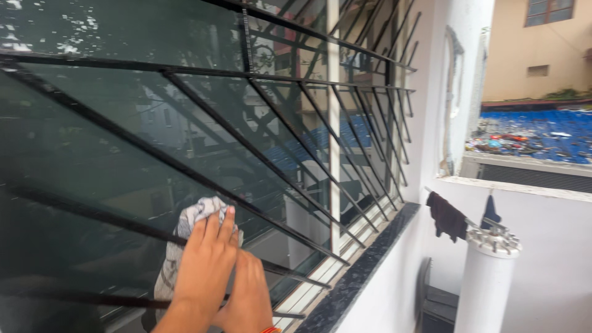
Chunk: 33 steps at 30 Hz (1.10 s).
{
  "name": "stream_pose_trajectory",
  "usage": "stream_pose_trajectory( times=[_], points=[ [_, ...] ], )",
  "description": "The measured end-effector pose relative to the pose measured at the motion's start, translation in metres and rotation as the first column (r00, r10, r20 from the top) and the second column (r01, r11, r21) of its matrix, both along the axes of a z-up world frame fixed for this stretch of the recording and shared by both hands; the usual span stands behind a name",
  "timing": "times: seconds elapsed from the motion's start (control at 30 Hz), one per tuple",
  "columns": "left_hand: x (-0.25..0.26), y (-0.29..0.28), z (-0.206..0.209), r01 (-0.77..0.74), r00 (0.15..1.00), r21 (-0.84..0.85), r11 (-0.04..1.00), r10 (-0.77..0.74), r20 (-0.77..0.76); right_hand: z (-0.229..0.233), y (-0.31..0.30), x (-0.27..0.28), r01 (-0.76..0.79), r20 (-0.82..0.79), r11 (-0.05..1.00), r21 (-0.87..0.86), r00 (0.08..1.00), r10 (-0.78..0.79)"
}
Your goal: The person wipes the exterior surface of a glass window pane using a cloth while standing on a balcony.
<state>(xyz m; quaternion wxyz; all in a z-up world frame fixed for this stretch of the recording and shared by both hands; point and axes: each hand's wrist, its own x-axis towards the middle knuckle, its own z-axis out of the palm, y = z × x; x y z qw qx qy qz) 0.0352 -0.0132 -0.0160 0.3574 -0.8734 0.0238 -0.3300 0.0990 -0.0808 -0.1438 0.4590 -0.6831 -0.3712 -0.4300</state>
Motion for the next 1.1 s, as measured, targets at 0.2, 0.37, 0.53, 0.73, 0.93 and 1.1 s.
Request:
stream_pose_trajectory(
  times=[0.2,0.37,0.53,0.73,0.93,1.1],
  points=[
    [0.019,-0.013,-0.011,-0.061,0.988,0.005,0.998,0.061,-0.141,-0.007,-0.008,0.012,-0.001,-0.025,1.0,-0.009,1.0,0.0],
    [0.005,-0.008,0.002,-0.068,0.982,-0.019,0.998,0.063,-0.178,0.002,-0.002,0.001,-0.072,-0.091,0.996,-0.045,0.994,0.068],
    [-0.014,0.004,0.031,-0.098,0.991,-0.042,0.994,0.094,-0.094,0.011,-0.008,-0.01,-0.105,-0.169,0.99,-0.098,0.982,0.087],
    [-0.053,0.052,0.061,0.038,0.965,0.028,0.999,-0.044,0.259,0.016,-0.013,-0.018,-0.102,-0.115,0.991,-0.082,0.989,0.092],
    [-0.113,0.078,0.117,-0.108,0.895,0.111,0.988,0.048,0.444,0.018,-0.014,-0.023,-0.091,-0.129,0.993,-0.078,0.988,0.081],
    [-0.13,0.079,0.134,-0.291,0.847,0.119,0.949,0.197,0.494,0.017,-0.011,-0.021,-0.088,-0.148,0.994,-0.071,0.986,0.077]
  ],
)
